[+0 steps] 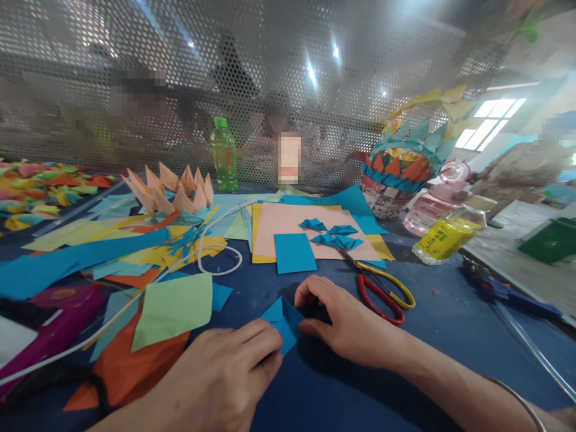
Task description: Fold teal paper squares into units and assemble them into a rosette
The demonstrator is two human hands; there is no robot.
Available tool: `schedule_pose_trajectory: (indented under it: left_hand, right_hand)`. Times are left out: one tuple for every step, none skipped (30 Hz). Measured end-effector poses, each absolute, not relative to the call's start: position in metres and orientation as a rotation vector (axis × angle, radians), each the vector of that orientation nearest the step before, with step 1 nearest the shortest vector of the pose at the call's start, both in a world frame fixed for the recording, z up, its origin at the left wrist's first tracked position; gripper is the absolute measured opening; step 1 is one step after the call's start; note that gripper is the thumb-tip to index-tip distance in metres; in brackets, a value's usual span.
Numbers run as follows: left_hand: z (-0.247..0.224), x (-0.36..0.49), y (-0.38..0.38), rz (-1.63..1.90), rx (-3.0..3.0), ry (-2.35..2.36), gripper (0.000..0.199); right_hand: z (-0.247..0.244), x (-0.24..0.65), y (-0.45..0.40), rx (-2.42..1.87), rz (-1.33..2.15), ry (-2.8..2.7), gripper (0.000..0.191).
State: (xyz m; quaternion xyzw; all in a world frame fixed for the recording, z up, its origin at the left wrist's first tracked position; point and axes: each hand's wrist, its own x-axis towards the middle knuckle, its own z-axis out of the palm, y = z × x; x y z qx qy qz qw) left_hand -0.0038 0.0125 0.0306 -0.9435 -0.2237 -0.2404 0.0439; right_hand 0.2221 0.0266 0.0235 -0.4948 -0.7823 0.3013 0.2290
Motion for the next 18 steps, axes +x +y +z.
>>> schedule_pose_trajectory:
  left_hand:
    - [0.029, -0.004, 0.013, -0.755, -2.898, -0.639, 0.043]
    - [0.027, -0.005, 0.012, -0.821, -2.859, -0.616, 0.044]
    - [0.026, -0.005, 0.012, -0.724, -2.859, -0.770, 0.043]
    - [0.025, -0.006, 0.012, -0.751, -2.844, -0.756, 0.043]
    - [0.024, -0.007, 0.012, -0.749, -2.842, -0.754, 0.042]
    - [0.024, -0.007, 0.012, -0.728, -2.851, -0.757, 0.040]
    - [0.024, -0.007, 0.014, -0.725, -2.865, -0.712, 0.038]
    - [0.024, -0.007, 0.015, -0.720, -2.876, -0.674, 0.037]
    - [0.025, -0.006, 0.017, -0.714, -2.890, -0.633, 0.036]
    - [0.025, -0.005, 0.018, -0.725, -2.894, -0.597, 0.038]
    - [0.025, -0.004, 0.019, -0.760, -2.887, -0.593, 0.040]
    - [0.026, -0.003, 0.018, -0.756, -2.899, -0.617, 0.041]
    - [0.026, -0.002, 0.017, -0.763, -2.906, -0.666, 0.041]
    - [0.026, -0.002, 0.015, -0.797, -2.896, -0.734, 0.042]
    - [0.027, -0.001, 0.013, -0.828, -2.890, -0.783, 0.042]
    - [0.027, -0.001, 0.010, -0.870, -2.883, -0.819, 0.042]
    - [0.027, -0.002, 0.009, -0.899, -2.884, -0.837, 0.042]
    - [0.027, -0.002, 0.008, -0.914, -2.898, -0.841, 0.042]
  right_hand:
    - [0.024, 0.222, 0.027, -1.350, 0.827, -2.162, 0.025]
    - [0.024, 0.222, 0.027, -1.339, 0.827, -2.164, 0.024]
    - [0.023, 0.221, 0.027, -1.332, 0.827, -2.158, 0.025]
    - [0.023, 0.220, 0.026, -1.334, 0.824, -2.148, 0.025]
    - [0.023, 0.218, 0.025, -1.345, 0.817, -2.138, 0.027]
    - [0.023, 0.215, 0.024, -1.362, 0.802, -2.129, 0.029]
    - [0.022, 0.213, 0.023, -1.380, 0.785, -2.124, 0.033]
    - [0.022, 0.211, 0.023, -1.396, 0.770, -2.123, 0.035]
    - [0.022, 0.210, 0.022, -1.404, 0.766, -2.124, 0.036]
    - [0.022, 0.210, 0.022, -1.403, 0.775, -2.123, 0.036]
    - [0.023, 0.211, 0.022, -1.395, 0.794, -2.117, 0.035]
    - [0.023, 0.212, 0.022, -1.381, 0.820, -2.112, 0.035]
    - [0.023, 0.214, 0.023, -1.363, 0.845, -2.114, 0.034]
    - [0.023, 0.217, 0.024, -1.344, 0.865, -2.122, 0.032]
    - [0.023, 0.219, 0.025, -1.326, 0.877, -2.139, 0.031]
    - [0.024, 0.221, 0.026, -1.309, 0.881, -2.158, 0.031]
    - [0.024, 0.223, 0.028, -1.293, 0.883, -2.176, 0.031]
    - [0.025, 0.224, 0.028, -1.281, 0.885, -2.187, 0.032]
